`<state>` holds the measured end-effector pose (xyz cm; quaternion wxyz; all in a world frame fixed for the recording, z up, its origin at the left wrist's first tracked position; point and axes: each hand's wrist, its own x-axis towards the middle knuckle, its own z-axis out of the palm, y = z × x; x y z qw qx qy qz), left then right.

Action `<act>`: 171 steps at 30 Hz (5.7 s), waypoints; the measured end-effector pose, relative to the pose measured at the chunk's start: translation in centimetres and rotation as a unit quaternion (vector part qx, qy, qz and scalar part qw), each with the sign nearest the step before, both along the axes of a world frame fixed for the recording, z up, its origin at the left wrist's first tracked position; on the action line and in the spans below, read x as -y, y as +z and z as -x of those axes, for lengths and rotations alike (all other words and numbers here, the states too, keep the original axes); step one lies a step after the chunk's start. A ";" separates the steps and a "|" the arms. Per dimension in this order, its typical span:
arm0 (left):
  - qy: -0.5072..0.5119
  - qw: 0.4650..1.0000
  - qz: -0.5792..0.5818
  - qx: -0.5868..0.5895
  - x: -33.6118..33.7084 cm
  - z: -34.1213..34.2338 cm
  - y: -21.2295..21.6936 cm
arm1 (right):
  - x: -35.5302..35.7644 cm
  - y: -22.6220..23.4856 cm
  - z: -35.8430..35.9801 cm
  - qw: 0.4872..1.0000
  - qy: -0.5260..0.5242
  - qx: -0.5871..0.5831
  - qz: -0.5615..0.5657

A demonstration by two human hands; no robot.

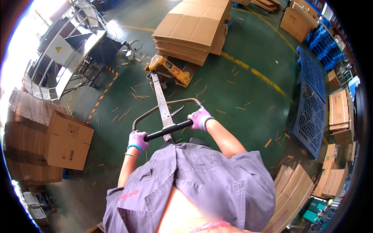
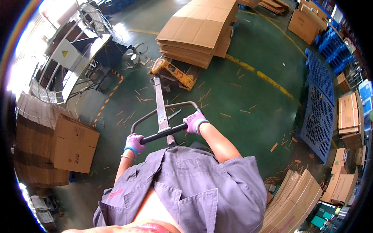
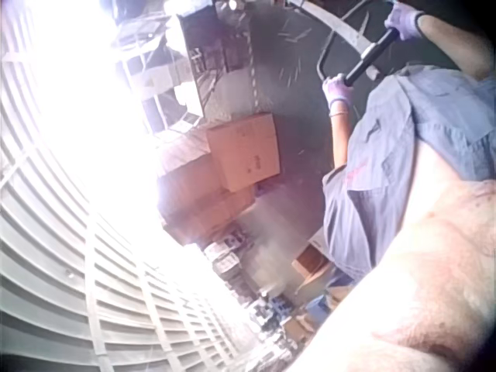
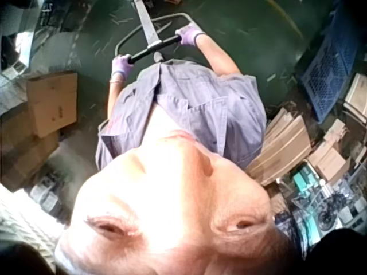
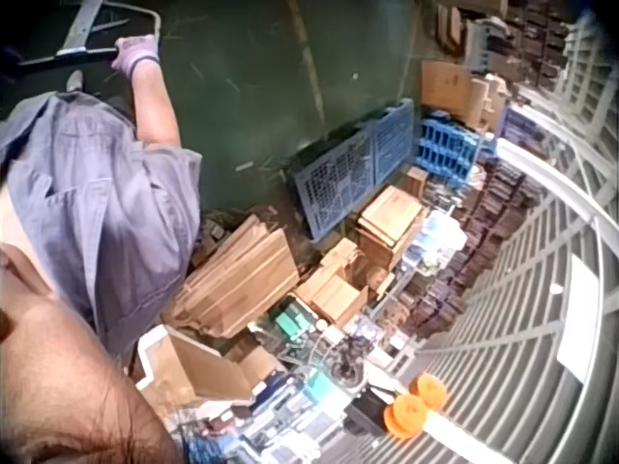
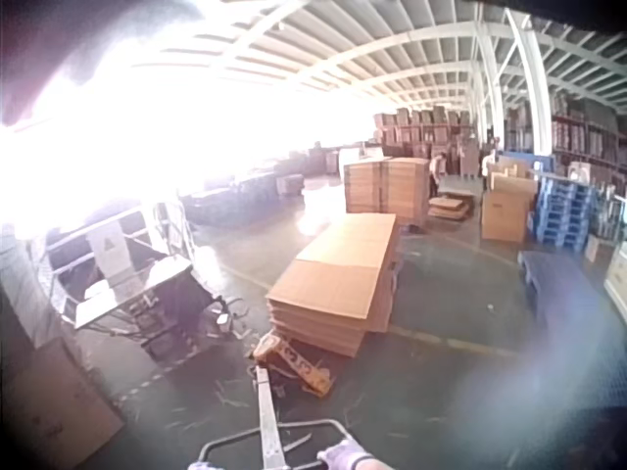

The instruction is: The person uses a pallet jack to transport a stack of corrugated cardboard sheets, maneuvering the jack under the stack and pulling it across the factory floor.

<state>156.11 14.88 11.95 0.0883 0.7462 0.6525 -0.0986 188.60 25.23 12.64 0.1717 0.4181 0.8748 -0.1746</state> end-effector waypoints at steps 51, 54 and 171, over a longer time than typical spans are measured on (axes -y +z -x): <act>-0.246 0.967 -0.020 0.066 -5.0 28.3 7.4 | 2.7 4.1 29.2 0.967 -0.044 -0.152 0.199; -0.248 0.965 -0.010 0.078 -5.0 27.8 7.7 | 3.2 5.4 29.7 0.969 0.001 -0.154 0.192; -0.408 0.862 0.287 -0.090 -9.7 67.9 -10.3 | 20.3 -21.8 76.7 0.869 -0.427 -0.219 0.118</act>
